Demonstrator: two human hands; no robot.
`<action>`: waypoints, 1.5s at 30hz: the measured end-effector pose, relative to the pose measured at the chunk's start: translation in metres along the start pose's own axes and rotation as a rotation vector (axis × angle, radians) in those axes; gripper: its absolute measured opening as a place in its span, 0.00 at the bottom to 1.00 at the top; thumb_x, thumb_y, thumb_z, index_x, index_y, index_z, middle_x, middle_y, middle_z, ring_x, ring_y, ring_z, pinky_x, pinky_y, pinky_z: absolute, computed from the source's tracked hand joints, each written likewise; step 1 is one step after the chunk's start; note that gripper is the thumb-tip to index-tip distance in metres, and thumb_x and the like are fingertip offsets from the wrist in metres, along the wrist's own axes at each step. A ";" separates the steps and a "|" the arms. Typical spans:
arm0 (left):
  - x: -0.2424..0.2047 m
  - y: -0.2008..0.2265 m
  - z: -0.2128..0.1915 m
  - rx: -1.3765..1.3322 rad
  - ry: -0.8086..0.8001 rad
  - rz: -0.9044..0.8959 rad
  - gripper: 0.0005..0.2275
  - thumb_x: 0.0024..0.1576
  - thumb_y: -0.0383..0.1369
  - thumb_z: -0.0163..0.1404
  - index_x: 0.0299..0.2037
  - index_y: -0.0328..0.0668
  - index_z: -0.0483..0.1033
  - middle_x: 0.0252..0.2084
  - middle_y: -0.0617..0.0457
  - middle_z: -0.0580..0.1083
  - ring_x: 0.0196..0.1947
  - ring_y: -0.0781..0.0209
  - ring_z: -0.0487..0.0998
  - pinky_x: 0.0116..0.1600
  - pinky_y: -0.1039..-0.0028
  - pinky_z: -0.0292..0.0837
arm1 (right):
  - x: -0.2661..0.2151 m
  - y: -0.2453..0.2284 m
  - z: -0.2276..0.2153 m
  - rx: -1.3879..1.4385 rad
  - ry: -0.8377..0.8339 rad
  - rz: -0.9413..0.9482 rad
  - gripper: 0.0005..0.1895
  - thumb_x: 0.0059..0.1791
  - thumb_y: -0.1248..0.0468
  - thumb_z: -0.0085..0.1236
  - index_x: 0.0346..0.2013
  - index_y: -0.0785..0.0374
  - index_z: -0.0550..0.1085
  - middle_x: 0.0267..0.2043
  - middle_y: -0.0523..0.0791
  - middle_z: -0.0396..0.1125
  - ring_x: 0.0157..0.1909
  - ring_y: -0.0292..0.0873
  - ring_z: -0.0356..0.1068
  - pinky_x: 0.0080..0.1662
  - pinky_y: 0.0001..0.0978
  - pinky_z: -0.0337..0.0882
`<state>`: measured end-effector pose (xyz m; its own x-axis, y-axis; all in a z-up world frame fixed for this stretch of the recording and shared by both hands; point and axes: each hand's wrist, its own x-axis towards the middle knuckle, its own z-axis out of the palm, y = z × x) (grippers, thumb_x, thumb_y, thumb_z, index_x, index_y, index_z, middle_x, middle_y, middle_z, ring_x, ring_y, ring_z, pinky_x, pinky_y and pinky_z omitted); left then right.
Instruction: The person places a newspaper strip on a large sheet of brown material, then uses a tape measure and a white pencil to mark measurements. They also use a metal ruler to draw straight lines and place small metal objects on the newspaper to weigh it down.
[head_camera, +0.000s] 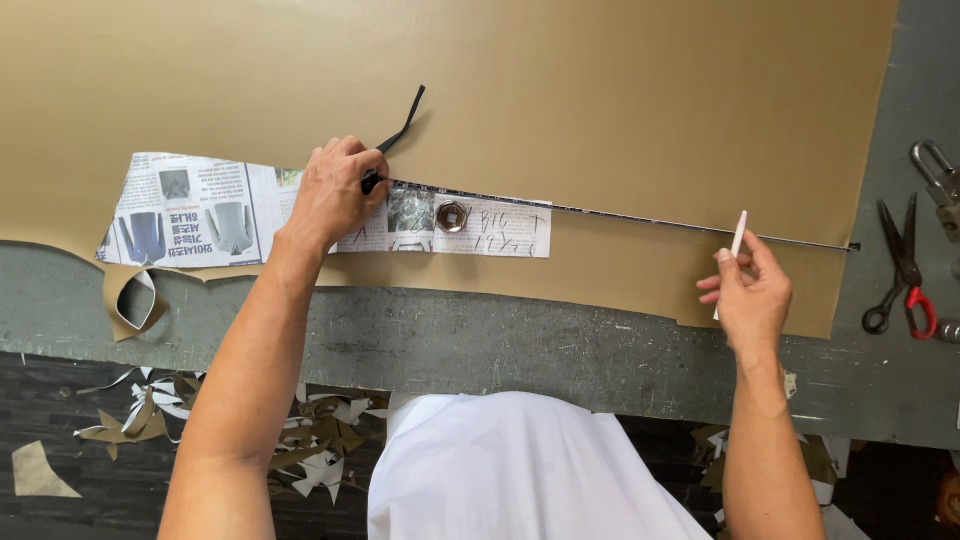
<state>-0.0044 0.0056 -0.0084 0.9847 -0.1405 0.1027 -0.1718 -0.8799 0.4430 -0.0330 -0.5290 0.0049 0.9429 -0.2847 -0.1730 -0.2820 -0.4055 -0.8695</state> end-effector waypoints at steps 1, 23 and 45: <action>0.001 0.000 0.000 0.003 0.006 0.001 0.06 0.52 0.30 0.62 0.38 0.46 0.81 0.41 0.50 0.73 0.48 0.50 0.73 0.55 0.61 0.66 | -0.001 -0.005 0.002 -0.018 -0.003 0.026 0.21 0.56 0.66 0.53 0.64 0.63 0.69 0.39 0.43 0.71 0.27 0.34 0.71 0.25 0.24 0.67; 0.007 0.007 -0.013 -0.033 -0.041 -0.034 0.06 0.50 0.30 0.60 0.36 0.47 0.80 0.39 0.51 0.73 0.47 0.50 0.73 0.53 0.62 0.67 | 0.002 0.033 0.023 -0.072 0.063 -0.094 0.13 0.57 0.63 0.56 0.54 0.67 0.76 0.34 0.41 0.71 0.29 0.30 0.66 0.33 0.21 0.67; 0.035 0.022 -0.034 -0.132 -0.160 -0.067 0.07 0.53 0.35 0.60 0.39 0.47 0.80 0.40 0.52 0.76 0.46 0.50 0.76 0.53 0.61 0.72 | 0.072 0.021 -0.040 0.636 0.626 0.078 0.23 0.61 0.67 0.56 0.68 0.50 0.60 0.48 0.48 0.79 0.19 0.28 0.60 0.19 0.19 0.57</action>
<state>0.0257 -0.0033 0.0356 0.9841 -0.1636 -0.0692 -0.0978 -0.8242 0.5578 0.0214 -0.5929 -0.0068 0.6029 -0.7887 -0.1203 -0.0142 0.1402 -0.9900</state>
